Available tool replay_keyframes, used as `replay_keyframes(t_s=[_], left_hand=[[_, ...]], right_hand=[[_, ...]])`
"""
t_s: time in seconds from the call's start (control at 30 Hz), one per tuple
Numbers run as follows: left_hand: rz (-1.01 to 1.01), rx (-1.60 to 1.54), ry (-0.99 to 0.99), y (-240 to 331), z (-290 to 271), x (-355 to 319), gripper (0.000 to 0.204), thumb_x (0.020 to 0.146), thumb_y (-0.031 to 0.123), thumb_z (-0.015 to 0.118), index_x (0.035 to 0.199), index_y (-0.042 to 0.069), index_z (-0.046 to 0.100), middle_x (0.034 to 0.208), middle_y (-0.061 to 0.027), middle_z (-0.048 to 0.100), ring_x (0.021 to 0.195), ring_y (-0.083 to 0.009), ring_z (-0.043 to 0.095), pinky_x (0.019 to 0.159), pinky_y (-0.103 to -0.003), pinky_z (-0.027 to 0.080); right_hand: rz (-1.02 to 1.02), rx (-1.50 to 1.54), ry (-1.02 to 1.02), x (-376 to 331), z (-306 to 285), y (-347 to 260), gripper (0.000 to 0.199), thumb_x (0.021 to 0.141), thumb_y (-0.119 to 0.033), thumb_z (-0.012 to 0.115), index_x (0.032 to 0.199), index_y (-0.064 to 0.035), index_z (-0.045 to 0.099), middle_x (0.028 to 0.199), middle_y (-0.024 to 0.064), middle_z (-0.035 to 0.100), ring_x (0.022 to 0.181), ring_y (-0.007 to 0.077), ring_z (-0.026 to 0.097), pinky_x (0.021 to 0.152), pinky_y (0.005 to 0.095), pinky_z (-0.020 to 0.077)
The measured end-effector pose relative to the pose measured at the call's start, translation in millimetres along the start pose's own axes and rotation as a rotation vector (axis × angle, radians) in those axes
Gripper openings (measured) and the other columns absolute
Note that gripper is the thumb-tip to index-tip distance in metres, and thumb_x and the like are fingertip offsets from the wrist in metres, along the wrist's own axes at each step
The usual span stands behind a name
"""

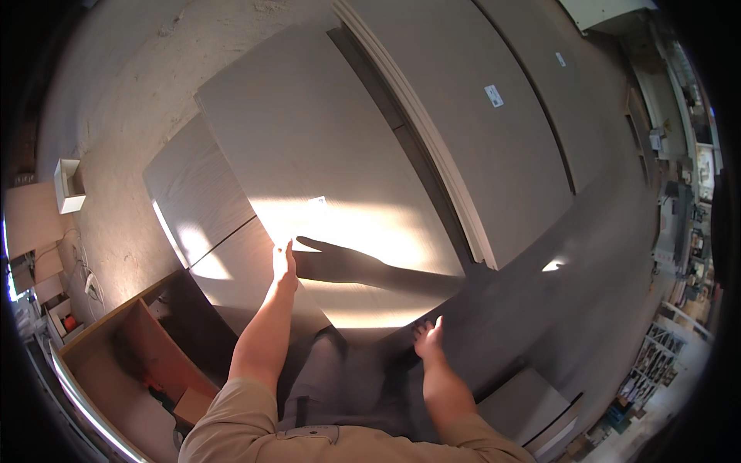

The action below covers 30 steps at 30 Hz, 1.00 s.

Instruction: The person repeatedly picks up large flat panels from the floor and places them onto a workbench, then returns to the floor to retrieve more. The person handles the panels by hand, stacking them in a pile on the bench.

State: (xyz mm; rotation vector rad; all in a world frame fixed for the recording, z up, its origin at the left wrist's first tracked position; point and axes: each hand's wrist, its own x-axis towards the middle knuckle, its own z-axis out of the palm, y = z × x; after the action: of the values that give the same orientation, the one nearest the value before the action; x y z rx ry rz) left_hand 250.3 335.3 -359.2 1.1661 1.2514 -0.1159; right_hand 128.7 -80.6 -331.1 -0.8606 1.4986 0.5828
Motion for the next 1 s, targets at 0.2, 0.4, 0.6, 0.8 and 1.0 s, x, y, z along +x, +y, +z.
replay_keyframes(t_s=[0.2,0.4,0.6,0.8,1.0], left_hand=[[-0.115,-0.1,0.173,2.6,4.1,0.1,0.063,0.087,0.036,0.063,0.137,0.003,0.044,0.151,-0.0116,0.031,0.139,-0.0235,0.026,0.115,-0.04,0.015],[-0.084,-0.166,0.081,7.3,16.0,3.2,0.07,0.084,0.038,0.066,0.138,0.001,0.042,0.153,-0.0147,0.026,0.139,-0.026,0.025,0.115,-0.039,0.015],[-0.087,0.013,0.031,4.2,19.2,17.9,0.073,0.082,0.045,0.064,0.138,0.004,0.043,0.154,-0.0113,0.026,0.139,-0.026,0.024,0.114,-0.043,0.014],[0.052,0.42,-0.02,-6.4,-5.2,-27.8,0.08,0.086,0.04,0.06,0.145,-0.002,0.026,0.139,-0.0197,0.047,0.131,-0.03,0.042,0.107,-0.037,0.033],[-0.077,0.49,-0.178,-27.6,-55.8,-151.9,0.037,0.086,0.03,0.064,0.104,-0.003,0.065,0.086,-0.0151,0.071,0.083,-0.0263,0.067,0.081,-0.037,0.051]], right_hand=[[-0.142,0.345,-0.092,21.9,48.7,28.0,0.079,0.091,-0.066,0.026,0.148,-0.0116,0.028,0.154,0.0072,0.025,0.14,0.026,0.023,0.115,0.0387,0.0133],[-0.209,0.353,-0.216,19.9,53.6,16.9,0.078,0.094,-0.064,0.022,0.147,-0.0075,0.027,0.154,0.0074,0.023,0.14,0.0252,0.022,0.115,0.0383,0.0137],[-0.296,0.153,-0.176,56.4,55.5,5.2,0.076,0.091,-0.069,0.025,0.136,-0.0095,0.043,0.119,0.0099,0.055,0.104,0.0231,0.053,0.088,0.0394,0.0409],[-0.196,-0.92,0.212,56.2,28.7,-30.0,0.083,0.084,-0.079,0.03,0.117,-0.0067,0.056,0.072,0.0099,0.061,0.06,0.0238,0.057,0.053,0.0361,0.0411],[-0.182,-1.533,-0.269,23.5,-34.6,-45.5,0.063,0.094,-0.043,0.046,0.137,0.0029,0.043,0.142,0.0225,0.044,0.133,0.0331,0.041,0.107,0.0405,0.0346]])
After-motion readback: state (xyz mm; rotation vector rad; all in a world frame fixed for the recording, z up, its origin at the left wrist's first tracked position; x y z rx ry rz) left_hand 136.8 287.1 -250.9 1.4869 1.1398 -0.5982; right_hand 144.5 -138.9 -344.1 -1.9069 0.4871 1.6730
